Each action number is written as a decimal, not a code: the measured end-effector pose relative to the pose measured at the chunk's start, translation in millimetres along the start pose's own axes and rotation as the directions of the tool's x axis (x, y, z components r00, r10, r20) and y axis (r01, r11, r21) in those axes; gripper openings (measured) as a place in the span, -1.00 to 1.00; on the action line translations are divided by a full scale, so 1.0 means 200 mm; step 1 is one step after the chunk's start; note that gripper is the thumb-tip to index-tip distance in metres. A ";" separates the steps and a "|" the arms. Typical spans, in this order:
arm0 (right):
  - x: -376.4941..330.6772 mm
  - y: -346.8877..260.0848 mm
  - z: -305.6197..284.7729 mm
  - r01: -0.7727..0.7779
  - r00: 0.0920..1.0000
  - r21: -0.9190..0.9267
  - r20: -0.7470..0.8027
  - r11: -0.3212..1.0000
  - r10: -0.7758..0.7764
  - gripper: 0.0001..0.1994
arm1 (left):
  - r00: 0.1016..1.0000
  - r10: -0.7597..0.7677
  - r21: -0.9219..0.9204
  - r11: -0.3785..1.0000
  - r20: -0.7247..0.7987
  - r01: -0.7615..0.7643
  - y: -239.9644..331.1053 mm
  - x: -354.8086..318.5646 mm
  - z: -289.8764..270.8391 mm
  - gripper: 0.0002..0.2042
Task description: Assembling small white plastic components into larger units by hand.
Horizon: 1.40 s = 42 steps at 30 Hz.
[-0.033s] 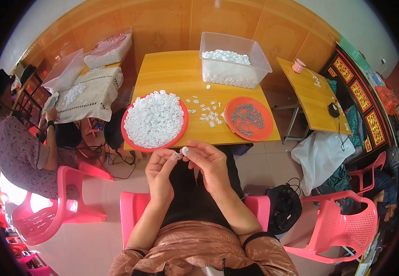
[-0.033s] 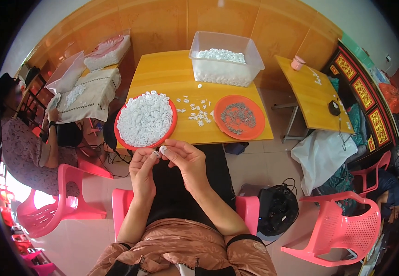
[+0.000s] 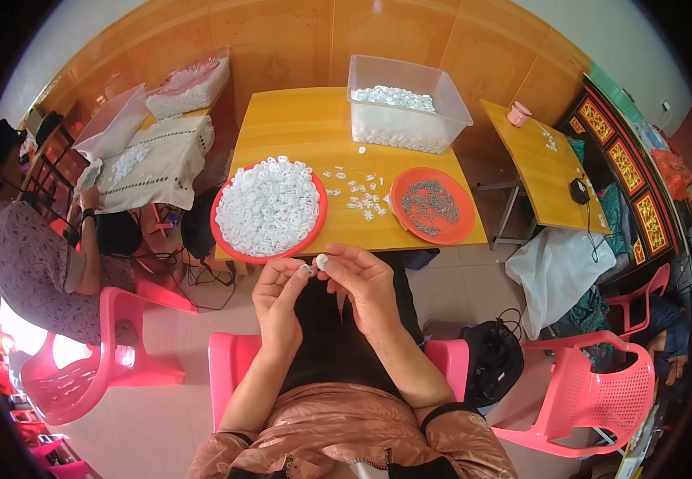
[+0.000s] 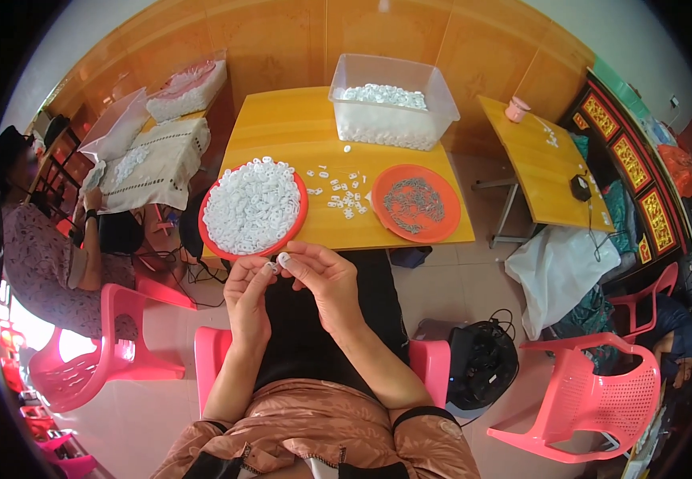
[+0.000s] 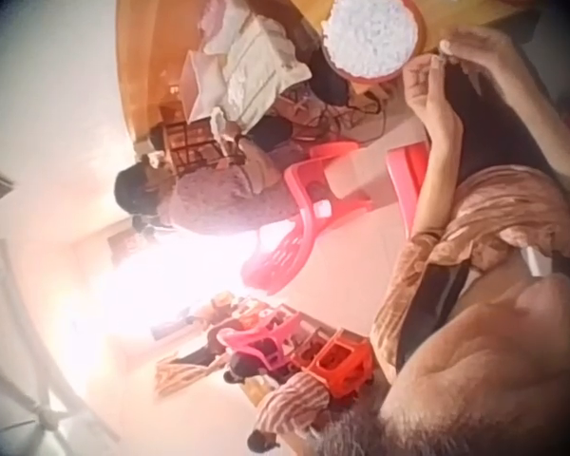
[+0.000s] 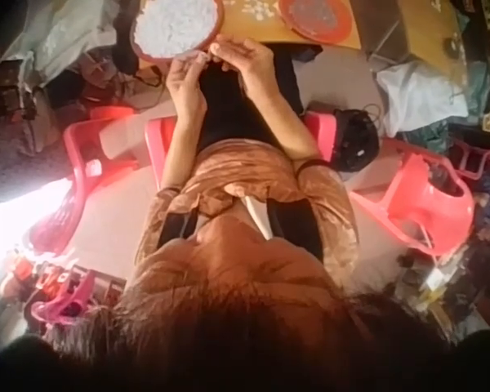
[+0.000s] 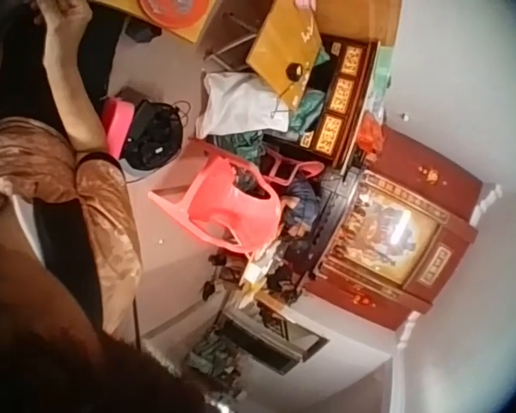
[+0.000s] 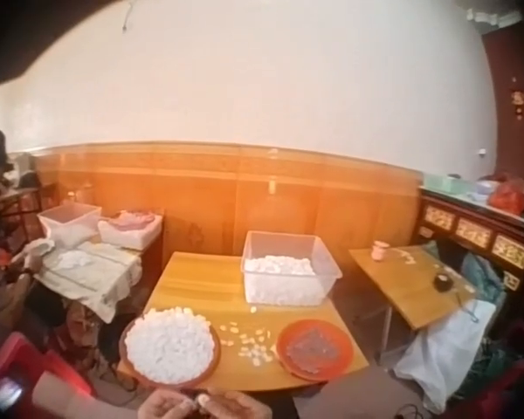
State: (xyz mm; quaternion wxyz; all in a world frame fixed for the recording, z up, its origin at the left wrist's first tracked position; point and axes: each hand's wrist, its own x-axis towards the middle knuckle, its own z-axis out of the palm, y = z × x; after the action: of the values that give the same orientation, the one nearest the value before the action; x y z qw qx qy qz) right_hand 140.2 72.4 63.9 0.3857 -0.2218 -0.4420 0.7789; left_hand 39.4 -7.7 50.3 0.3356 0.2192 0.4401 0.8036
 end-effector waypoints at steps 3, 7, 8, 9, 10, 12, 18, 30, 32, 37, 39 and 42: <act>0.00 -0.01 0.00 -0.059 0.998 0.037 -0.001 0.998 0.059 -0.75 | 1.000 0.016 0.023 1.000 0.016 -0.016 0.00 0.00 0.00 -0.92; 0.00 -0.02 0.00 -0.090 0.996 0.050 -0.012 0.995 0.091 -0.75 | 1.000 0.012 0.049 0.999 0.001 -0.012 0.01 0.00 0.02 -0.93; 0.00 -0.01 0.00 -0.090 0.996 0.051 -0.013 0.995 0.090 -0.75 | 1.000 0.011 0.050 0.999 0.002 -0.011 0.02 0.00 0.02 -0.93; 0.00 -0.01 -0.01 -0.086 0.996 0.044 -0.012 0.995 0.086 -0.77 | 1.000 0.016 0.057 0.998 -0.003 -0.016 0.02 -0.01 0.03 -0.93; 0.00 -0.01 -0.01 -0.082 0.997 0.038 -0.010 0.996 0.082 -0.78 | 1.000 0.021 0.064 0.998 -0.009 -0.020 0.02 -0.01 0.03 -0.94; 0.00 0.00 -0.01 -0.050 0.999 0.010 -0.008 0.999 0.050 -0.79 | 0.999 0.039 0.077 0.996 -0.001 -0.039 0.02 -0.01 0.03 -0.93; 0.00 0.01 -0.01 0.013 1.000 -0.044 -0.017 0.999 -0.014 -0.81 | 0.996 0.086 0.117 0.989 0.021 -0.088 0.02 -0.02 0.03 -0.92; -0.01 0.02 0.00 0.110 0.993 -0.139 -0.027 0.984 -0.115 -0.81 | 0.990 0.137 0.179 0.973 0.042 -0.143 0.00 -0.03 0.04 -0.91; -0.01 0.02 0.00 0.118 0.992 -0.145 -0.025 0.982 -0.123 -0.82 | 0.988 0.148 0.187 0.970 0.047 -0.154 0.00 -0.03 0.03 -0.91; -0.01 0.03 -0.01 0.132 0.991 -0.211 0.018 0.968 -0.132 -0.83 | 0.983 0.172 0.206 0.962 0.064 -0.181 0.00 -0.02 0.03 -0.90; -0.01 0.03 0.00 0.160 0.987 -0.191 0.026 0.969 -0.158 -0.84 | 0.983 0.172 0.211 0.960 0.061 -0.182 0.00 -0.02 0.03 -0.89; -0.02 -0.01 0.01 0.179 0.984 -0.173 0.055 0.968 -0.172 -0.85 | 0.983 0.169 0.192 0.965 0.069 -0.179 -0.01 -0.01 0.03 -0.89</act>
State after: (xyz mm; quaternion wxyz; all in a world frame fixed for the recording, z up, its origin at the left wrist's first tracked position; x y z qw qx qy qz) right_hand 142.4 68.1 65.9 0.4230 -0.1997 -0.5352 0.7034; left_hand 45.3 -5.8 52.0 0.2516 0.3103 0.4877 0.7763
